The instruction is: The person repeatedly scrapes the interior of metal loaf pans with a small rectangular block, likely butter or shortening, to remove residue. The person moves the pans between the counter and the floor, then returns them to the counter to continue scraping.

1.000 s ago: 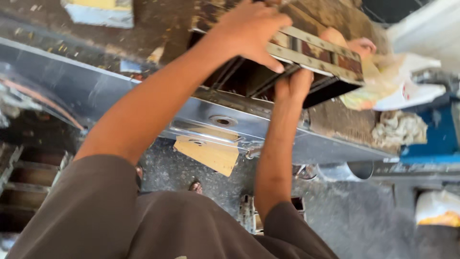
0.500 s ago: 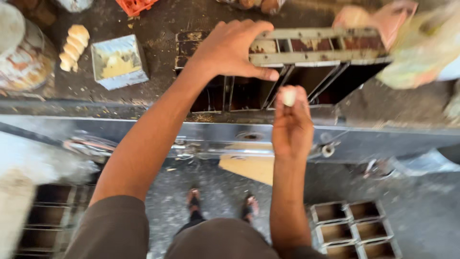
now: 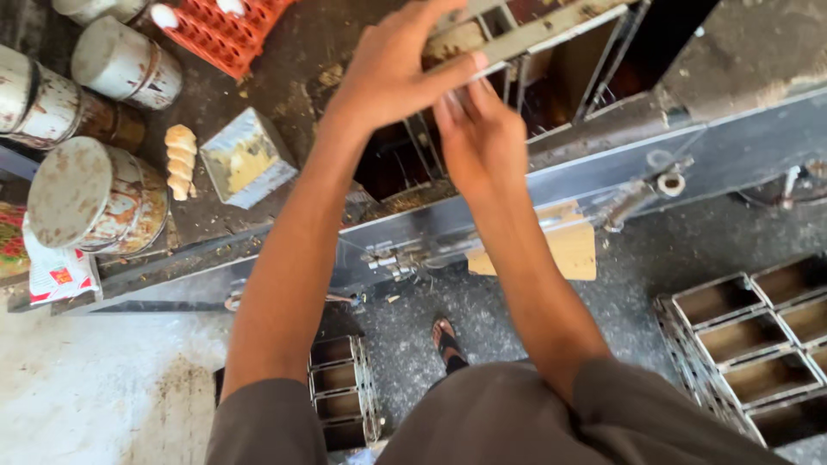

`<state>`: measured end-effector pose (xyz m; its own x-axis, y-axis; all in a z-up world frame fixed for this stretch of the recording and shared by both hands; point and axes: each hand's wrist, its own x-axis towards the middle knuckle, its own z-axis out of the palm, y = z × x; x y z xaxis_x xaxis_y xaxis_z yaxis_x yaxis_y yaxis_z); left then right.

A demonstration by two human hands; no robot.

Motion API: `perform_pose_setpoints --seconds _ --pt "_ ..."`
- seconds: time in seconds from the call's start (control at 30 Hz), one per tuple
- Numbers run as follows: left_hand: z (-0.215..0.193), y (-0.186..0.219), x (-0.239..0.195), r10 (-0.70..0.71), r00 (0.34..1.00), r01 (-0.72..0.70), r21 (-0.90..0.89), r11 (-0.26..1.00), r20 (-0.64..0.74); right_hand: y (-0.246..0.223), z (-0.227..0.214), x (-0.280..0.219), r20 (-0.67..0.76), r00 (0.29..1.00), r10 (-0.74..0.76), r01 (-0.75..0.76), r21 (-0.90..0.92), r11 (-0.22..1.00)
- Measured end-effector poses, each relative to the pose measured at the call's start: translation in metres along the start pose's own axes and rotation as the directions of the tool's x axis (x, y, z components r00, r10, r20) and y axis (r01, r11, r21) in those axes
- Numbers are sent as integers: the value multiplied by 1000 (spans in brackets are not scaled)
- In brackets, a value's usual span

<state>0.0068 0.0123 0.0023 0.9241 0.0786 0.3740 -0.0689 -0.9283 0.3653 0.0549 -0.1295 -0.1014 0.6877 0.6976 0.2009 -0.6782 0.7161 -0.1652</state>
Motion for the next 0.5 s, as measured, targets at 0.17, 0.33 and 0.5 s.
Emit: perform_pose_setpoints --seconds 0.17,0.33,0.5 --pt "0 -18 9 75 995 -79 65 995 60 17 7 -71 -139 986 87 -112 -189 975" --pt "-14 -25 11 194 948 -163 -138 977 252 102 -18 -30 -195 977 83 -126 -217 968" --pt "-11 -19 2 202 958 -185 -99 978 202 140 -15 27 -72 997 -40 44 64 997"
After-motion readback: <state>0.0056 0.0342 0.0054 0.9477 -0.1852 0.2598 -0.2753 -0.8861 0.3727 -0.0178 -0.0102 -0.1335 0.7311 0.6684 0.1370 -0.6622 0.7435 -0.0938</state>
